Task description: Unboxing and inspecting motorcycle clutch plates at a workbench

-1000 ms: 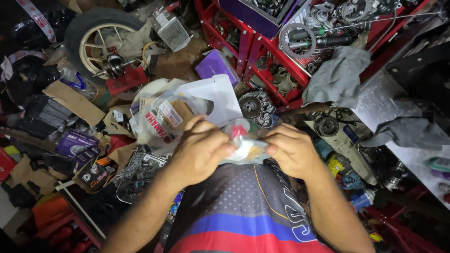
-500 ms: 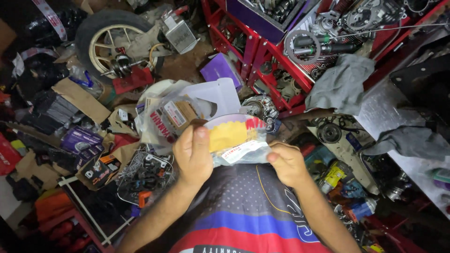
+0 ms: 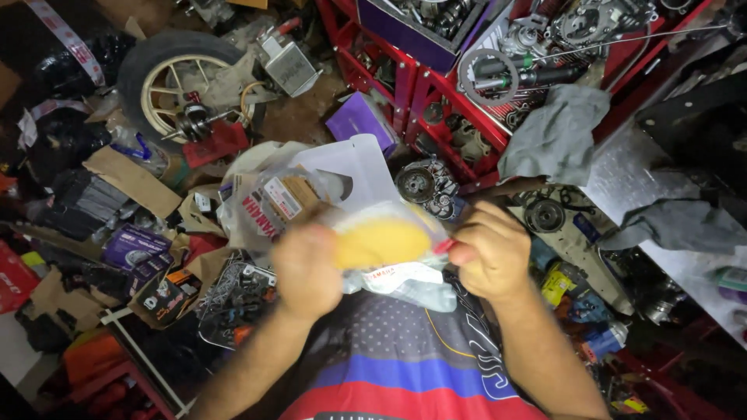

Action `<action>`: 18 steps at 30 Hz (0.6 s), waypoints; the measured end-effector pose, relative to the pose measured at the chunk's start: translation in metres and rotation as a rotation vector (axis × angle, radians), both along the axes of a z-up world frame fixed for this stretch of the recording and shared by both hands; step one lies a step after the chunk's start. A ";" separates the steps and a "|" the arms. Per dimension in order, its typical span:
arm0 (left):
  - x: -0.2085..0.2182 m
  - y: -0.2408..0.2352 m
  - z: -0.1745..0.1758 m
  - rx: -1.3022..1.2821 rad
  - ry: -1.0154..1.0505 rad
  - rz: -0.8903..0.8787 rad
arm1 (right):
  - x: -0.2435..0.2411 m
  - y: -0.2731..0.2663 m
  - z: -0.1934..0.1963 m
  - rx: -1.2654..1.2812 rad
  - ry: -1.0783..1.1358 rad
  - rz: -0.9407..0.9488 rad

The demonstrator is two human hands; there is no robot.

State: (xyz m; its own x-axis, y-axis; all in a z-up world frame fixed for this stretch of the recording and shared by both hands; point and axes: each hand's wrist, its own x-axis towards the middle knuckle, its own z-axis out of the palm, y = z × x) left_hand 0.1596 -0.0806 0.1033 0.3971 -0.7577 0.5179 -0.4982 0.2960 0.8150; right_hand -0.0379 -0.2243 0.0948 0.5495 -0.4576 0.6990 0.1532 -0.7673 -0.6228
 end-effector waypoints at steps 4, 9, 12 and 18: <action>0.007 -0.004 -0.008 -0.211 0.731 0.456 | 0.005 0.023 -0.025 0.116 0.022 0.035; 0.005 -0.010 -0.034 -0.054 0.717 0.332 | -0.012 0.027 -0.052 0.540 0.041 0.173; 0.000 -0.014 -0.028 0.155 0.611 0.098 | -0.024 0.026 -0.064 0.778 -0.155 0.269; -0.024 -0.017 -0.010 0.466 0.324 -0.108 | -0.029 0.041 -0.075 0.866 0.144 0.414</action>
State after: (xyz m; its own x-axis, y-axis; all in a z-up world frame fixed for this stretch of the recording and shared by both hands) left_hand 0.1356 -0.0981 0.0928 0.3871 -0.9219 -0.0156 -0.1884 -0.0956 0.9774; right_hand -0.0670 -0.1836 0.0196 0.8368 -0.5333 0.1243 0.1857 0.0629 -0.9806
